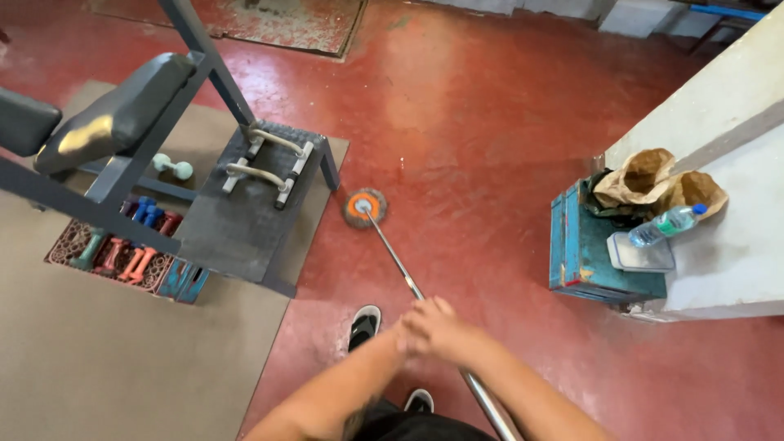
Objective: Mopping the floor in a gym environment around various fitness equipment.
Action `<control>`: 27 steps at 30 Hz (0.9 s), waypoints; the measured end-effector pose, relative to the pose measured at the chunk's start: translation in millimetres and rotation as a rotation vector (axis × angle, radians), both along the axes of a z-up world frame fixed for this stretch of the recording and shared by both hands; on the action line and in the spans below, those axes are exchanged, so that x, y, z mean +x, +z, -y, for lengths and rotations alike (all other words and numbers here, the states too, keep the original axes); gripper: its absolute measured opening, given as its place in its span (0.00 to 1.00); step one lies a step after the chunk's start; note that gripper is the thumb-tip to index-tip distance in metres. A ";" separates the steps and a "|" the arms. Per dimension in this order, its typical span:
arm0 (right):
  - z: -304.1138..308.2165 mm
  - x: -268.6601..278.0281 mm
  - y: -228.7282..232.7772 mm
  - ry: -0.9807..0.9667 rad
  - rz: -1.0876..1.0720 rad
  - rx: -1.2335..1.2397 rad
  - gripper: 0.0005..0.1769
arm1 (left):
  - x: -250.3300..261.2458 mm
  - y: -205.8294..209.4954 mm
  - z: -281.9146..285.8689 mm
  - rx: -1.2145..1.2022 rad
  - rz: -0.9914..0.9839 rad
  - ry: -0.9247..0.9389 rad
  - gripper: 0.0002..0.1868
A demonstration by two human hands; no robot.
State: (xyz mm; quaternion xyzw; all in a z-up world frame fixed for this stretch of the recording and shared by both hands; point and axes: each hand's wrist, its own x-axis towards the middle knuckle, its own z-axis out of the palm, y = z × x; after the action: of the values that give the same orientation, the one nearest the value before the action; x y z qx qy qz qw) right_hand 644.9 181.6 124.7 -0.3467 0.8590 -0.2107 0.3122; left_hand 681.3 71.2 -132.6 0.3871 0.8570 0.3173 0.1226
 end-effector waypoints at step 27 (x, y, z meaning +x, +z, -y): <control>-71.9 114.9 -26.8 -0.555 0.727 -1.039 0.29 | 33.7 168.9 26.8 0.344 -0.014 0.344 0.15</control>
State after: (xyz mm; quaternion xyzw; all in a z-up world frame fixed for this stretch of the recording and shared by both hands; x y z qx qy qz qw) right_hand 759.8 253.5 97.9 -0.1260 0.5446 -0.7698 0.3081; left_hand 715.0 44.4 36.2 0.2527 0.8445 0.4721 -0.0071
